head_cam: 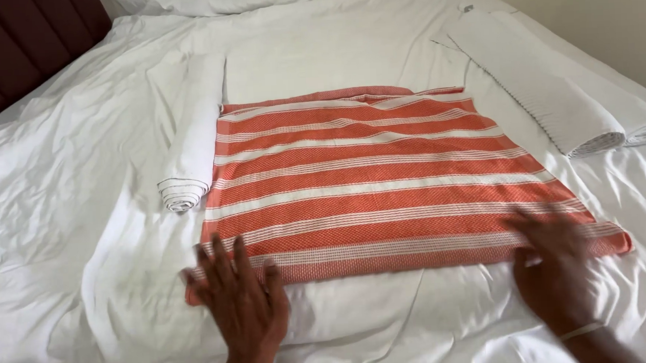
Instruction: The person unfolds a rolled orange and white striped towel on a white bedsheet, then repeatedly folds the towel in half lengthwise multiple times, smoothing it after each fold. The person continues folding until the towel is a compact rectangular stack.
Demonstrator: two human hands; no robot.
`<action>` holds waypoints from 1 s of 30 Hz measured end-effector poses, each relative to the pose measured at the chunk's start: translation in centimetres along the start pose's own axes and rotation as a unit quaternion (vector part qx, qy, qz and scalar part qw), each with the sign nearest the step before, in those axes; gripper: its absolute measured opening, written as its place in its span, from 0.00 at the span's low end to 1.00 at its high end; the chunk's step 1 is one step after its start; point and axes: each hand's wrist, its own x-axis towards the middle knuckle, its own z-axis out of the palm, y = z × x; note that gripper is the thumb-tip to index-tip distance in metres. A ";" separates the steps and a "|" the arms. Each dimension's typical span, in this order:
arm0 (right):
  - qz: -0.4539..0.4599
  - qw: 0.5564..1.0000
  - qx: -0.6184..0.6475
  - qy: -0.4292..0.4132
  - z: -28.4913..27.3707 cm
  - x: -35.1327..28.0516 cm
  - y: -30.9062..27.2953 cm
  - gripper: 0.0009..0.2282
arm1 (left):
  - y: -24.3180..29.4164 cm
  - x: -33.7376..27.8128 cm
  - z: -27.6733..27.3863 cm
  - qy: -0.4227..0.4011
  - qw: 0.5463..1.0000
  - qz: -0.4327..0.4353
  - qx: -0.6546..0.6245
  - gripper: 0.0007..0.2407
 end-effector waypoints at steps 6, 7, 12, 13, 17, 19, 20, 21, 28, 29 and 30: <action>-0.204 0.945 0.202 -0.159 1.1 2.4 -16.8 0.27 | 1.2 -0.3 0.4 -0.097 0.993 0.022 -0.063 0.27; -0.216 0.926 0.190 -0.243 1.0 3.3 -18.7 0.26 | 1.3 -0.3 0.6 -0.096 0.994 0.020 -0.051 0.27; -0.215 0.854 0.135 -0.454 3.8 5.6 -18.7 0.29 | 1.0 -0.4 0.7 -0.103 0.994 -0.003 -0.022 0.27; -0.215 0.857 0.088 -0.460 4.3 5.9 -17.1 0.29 | 1.1 -0.5 0.8 -0.106 0.994 -0.003 -0.023 0.27; -0.300 0.887 -0.058 -0.347 9.0 5.3 -4.7 0.30 | 0.7 -0.6 1.0 -0.123 0.992 -0.003 -0.016 0.28; -0.322 0.904 -0.051 -0.278 10.0 5.1 2.9 0.29 | 0.8 -0.6 1.1 -0.123 0.992 0.000 -0.021 0.28; -0.341 0.916 -0.041 -0.209 10.6 4.9 6.6 0.28 | 0.8 -0.7 1.1 -0.122 0.992 0.003 -0.023 0.28; -0.340 0.916 -0.041 -0.208 10.4 5.3 9.5 0.28 | 0.8 -0.7 1.1 -0.122 0.992 0.004 -0.023 0.28; 0.075 0.873 -0.246 -0.415 2.2 8.6 9.5 0.27 | 0.8 -0.6 0.9 -0.126 0.992 0.011 -0.019 0.29; 0.123 0.891 -0.228 -0.374 1.3 8.4 8.6 0.27 | 0.7 -0.8 0.9 -0.137 0.990 0.009 -0.013 0.29; 0.119 0.890 -0.231 -0.374 1.2 6.7 8.1 0.27 | 0.9 -0.7 0.9 -0.138 0.990 0.005 -0.015 0.29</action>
